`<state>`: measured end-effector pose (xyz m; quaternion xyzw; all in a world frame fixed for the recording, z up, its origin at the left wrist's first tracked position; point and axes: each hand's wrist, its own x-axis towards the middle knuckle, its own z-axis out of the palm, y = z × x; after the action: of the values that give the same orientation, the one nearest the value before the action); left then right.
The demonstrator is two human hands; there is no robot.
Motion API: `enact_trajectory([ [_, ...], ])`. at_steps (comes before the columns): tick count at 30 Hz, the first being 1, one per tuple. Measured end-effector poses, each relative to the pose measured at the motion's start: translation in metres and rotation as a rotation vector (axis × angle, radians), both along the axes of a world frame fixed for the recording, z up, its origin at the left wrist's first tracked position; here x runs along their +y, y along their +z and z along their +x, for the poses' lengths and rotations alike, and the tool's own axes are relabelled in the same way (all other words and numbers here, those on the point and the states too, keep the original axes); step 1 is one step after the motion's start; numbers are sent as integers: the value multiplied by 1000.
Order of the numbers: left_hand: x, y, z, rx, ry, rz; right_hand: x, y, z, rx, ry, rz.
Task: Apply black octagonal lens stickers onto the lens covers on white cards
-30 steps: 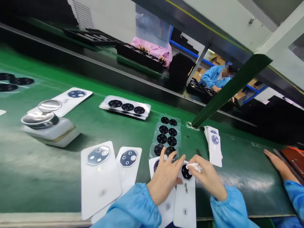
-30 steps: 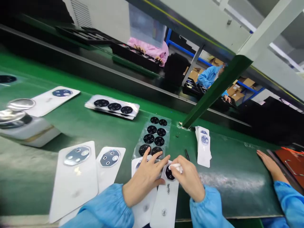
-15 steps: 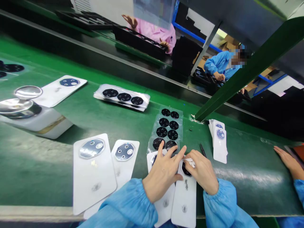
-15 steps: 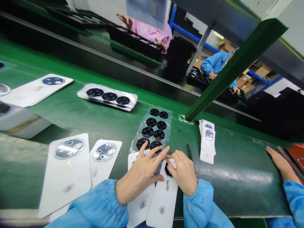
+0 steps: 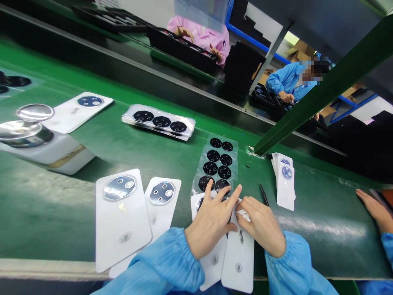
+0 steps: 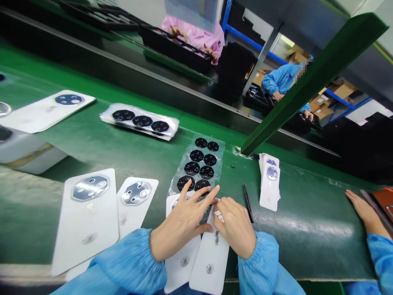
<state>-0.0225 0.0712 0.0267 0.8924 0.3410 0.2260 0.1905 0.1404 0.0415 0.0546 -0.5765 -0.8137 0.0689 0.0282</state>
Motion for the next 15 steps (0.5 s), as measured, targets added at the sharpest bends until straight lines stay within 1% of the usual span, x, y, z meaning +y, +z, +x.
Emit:
enact_trajectory([
  [4, 0, 0, 0, 17, 9, 20, -4, 7, 6, 65, -20, -90],
  [6, 0, -1, 0, 21, 12, 32, -2, 10, 11, 130, -76, -102],
  [8, -1, -2, 0, 20, 11, 36, 1, 10, 15, 183, -140, -78],
  [11, -1, -2, 0, 11, 6, 35, 6, 4, 16, 192, -159, -54],
  [15, 0, -2, 0, 14, 1, 34, 9, -7, 13, 113, -147, -30],
])
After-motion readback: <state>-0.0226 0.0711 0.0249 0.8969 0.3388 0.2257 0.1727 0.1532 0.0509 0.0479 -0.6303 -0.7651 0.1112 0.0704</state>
